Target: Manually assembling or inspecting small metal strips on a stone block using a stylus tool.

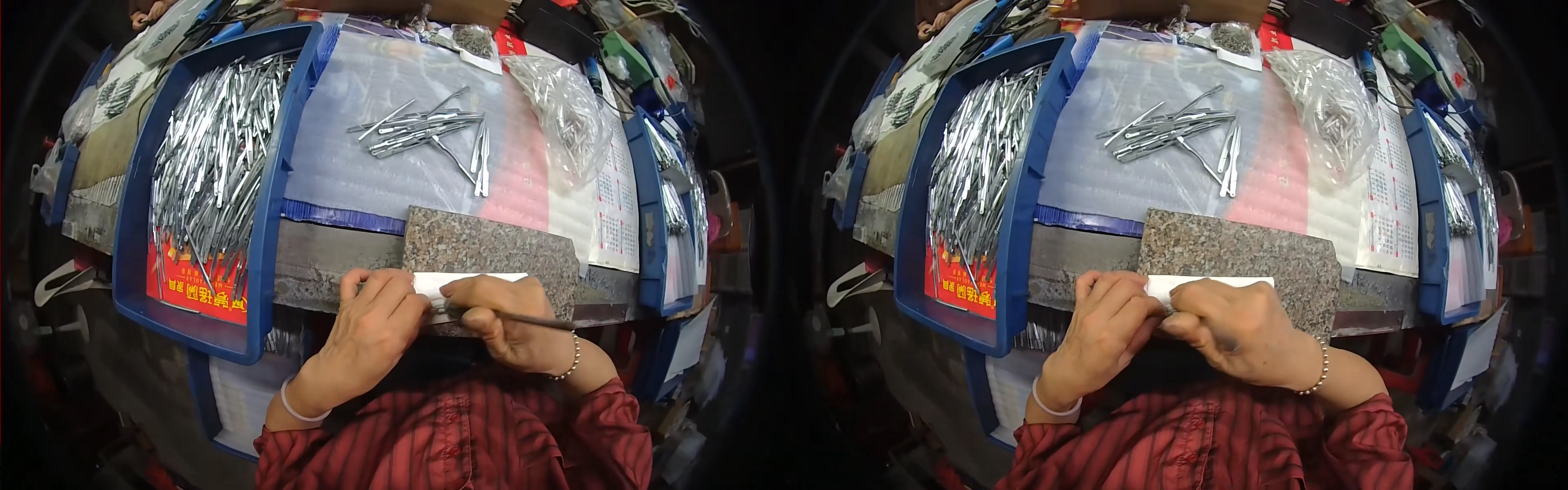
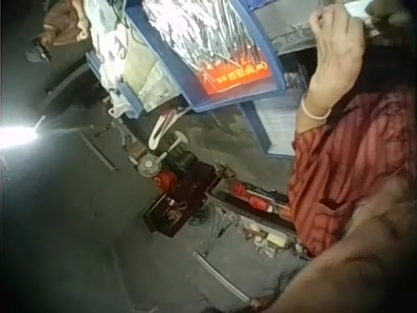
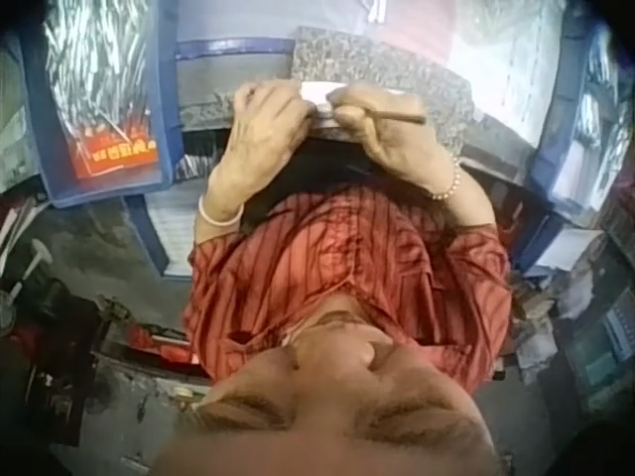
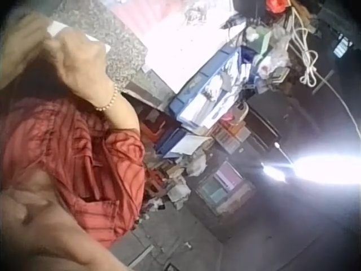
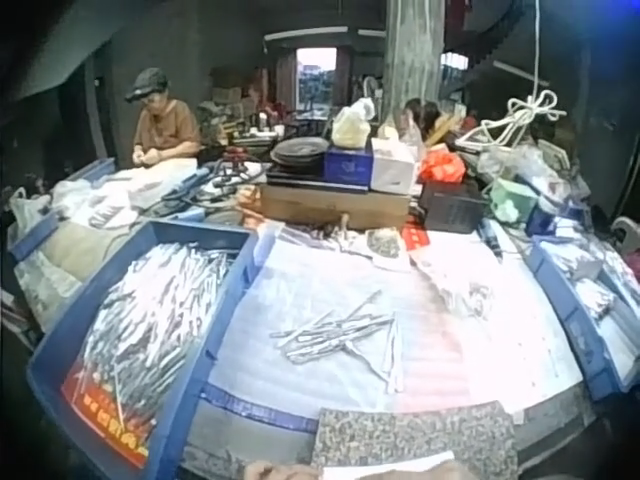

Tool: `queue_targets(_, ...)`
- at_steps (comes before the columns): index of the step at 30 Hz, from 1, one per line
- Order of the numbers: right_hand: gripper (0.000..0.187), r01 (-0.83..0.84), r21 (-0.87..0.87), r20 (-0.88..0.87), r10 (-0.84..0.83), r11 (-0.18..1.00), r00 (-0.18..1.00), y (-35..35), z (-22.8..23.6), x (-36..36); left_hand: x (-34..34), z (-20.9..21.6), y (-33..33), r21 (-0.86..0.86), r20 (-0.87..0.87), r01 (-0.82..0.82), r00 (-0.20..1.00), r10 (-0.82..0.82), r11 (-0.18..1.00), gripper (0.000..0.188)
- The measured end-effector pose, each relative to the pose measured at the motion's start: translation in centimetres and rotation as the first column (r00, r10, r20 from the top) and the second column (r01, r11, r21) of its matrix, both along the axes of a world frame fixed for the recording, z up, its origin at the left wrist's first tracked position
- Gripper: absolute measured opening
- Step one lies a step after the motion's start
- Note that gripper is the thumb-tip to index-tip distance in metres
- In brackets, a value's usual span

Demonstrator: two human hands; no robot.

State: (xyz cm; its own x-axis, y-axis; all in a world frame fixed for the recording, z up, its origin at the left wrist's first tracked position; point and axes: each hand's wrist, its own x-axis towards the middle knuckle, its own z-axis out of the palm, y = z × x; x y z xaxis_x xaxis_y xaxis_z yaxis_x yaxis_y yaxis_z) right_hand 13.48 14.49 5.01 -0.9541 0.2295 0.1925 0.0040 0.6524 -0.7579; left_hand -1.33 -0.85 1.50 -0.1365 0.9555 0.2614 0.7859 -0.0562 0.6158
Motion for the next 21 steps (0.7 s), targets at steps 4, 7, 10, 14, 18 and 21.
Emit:
queue_targets(4, 0.023, 0.091, -0.105, -0.1, -0.101, 0.99, 0.99, 0.5, 1.9, 2.2, 0.3, -0.2, 0.0, 0.029, 0.009, -0.015, 1.0, 0.014, 0.999, 0.022)
queue_targets(7, 0.03, -0.068, -0.067, -0.108, 0.061, 0.995, 0.992, 0.3, 3.1, 3.8, 0.2, -0.1, -0.1, 0.05, -0.044, 0.008, 0.999, -0.006, 0.999, 0.016)
queue_targets(10, 0.026, -0.02, 0.072, -0.15, 0.031, 0.997, 0.988, -1.0, -0.2, 0.1, 0.1, 0.4, 0.7, 0.039, -0.087, 0.017, 0.996, -0.014, 0.999, 0.018)
queue_targets(14, 0.02, 0.084, 0.031, -0.155, -0.078, 0.996, 0.985, 1.0, 0.0, 1.5, 0.5, 0.4, 0.9, 0.034, -0.07, -0.033, 0.997, 0.035, 0.999, 0.018)
queue_targets(18, 0.017, 0.286, -0.259, -0.281, -0.355, 0.923, 0.891, 0.6, 2.5, 6.9, 0.8, 0.6, 0.8, 0.032, -0.099, -0.03, 0.995, 0.033, 0.999, 0.017)
queue_targets(21, 0.018, 0.201, 0.097, -0.066, -0.195, 0.975, 0.979, 1.4, -0.4, 5.4, 0.6, 0.9, 0.8, 0.03, -0.094, -0.033, 0.995, 0.036, 0.999, 0.018)
